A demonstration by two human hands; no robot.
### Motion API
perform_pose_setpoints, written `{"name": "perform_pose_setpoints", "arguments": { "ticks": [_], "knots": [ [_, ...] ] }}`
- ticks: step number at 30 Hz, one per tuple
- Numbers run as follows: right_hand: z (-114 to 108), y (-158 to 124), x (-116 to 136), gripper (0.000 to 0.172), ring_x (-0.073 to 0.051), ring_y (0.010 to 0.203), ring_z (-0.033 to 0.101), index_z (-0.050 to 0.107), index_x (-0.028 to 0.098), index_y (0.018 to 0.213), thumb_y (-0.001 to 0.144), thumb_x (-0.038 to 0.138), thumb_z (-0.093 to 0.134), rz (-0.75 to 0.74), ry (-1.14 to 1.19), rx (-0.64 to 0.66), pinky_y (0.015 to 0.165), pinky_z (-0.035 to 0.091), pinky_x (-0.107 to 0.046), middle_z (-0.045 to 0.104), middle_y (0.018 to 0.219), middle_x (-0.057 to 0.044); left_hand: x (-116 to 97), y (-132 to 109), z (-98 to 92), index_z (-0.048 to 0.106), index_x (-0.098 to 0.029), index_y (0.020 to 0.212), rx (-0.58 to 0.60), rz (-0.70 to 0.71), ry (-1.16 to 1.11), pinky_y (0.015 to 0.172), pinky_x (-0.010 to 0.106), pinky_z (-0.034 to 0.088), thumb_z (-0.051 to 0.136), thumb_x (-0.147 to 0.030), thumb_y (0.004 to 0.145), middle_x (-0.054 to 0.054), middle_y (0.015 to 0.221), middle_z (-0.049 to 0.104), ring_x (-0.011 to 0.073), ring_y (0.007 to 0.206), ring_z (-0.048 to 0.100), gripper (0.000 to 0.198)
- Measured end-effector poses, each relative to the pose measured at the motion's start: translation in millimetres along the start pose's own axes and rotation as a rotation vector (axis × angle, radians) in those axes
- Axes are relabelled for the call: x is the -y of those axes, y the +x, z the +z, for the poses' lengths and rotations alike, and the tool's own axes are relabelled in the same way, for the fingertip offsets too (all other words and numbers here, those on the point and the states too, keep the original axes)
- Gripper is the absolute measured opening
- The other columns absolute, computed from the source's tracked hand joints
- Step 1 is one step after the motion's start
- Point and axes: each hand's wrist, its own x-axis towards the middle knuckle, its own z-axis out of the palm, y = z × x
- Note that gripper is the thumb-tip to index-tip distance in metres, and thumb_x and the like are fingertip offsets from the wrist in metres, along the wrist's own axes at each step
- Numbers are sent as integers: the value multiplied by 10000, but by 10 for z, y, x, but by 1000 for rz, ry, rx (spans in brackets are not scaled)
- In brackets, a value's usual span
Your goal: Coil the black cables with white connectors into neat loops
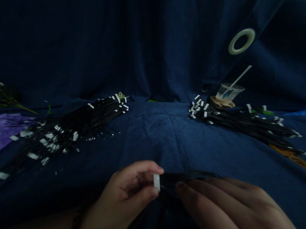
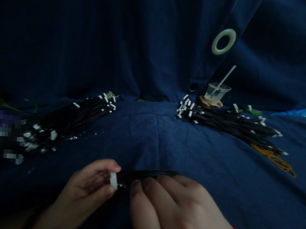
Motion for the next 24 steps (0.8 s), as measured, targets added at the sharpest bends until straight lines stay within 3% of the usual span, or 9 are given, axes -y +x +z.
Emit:
{"name": "perform_pose_setpoints", "arguments": {
  "ticks": [4,11,16,18,21,24],
  "knots": [
    [41,-13,-6,368,-142,574,585,621,153,809,871,73,268,-101,-50,-4,487,420,-287,675,741,-46,9,-2,2,638,-298,968,15,-3,33,678,116,467,599,-161,765,-34,832,670,78,758,607,248],
    [28,36,-4,455,-147,572,563,641,151,833,903,94,195,-21,31,120,484,411,-289,666,748,-28,16,51,15,656,-291,944,14,-54,-64,708,152,471,620,-178,748,-19,835,669,99,782,609,229],
    [-72,51,-78,338,-221,812,546,585,133,1023,905,143,269,-8,-132,87,676,399,-346,636,940,-83,77,237,-66,614,-232,1017,-222,-105,-150,556,155,440,667,-216,706,-1,757,601,90,644,545,315],
    [-59,23,-70,313,-207,715,513,586,181,933,896,136,278,-111,-99,187,605,359,-341,616,822,-52,90,292,-96,588,-224,1047,-279,-75,-161,524,149,414,654,-232,726,-12,734,563,73,612,509,328],
    [36,-30,-8,180,-173,577,435,558,199,786,869,190,398,-262,28,456,499,301,-313,533,675,-6,78,337,-110,581,-194,1023,-351,-59,-224,479,141,378,676,-211,699,-27,696,532,53,557,471,338],
    [118,-40,10,134,-160,609,450,551,168,734,837,173,466,-321,121,528,530,340,-306,537,699,-11,75,355,-121,576,-176,1010,-418,-71,-269,455,140,362,702,-190,659,-31,689,534,46,526,456,373]
  ]
}}
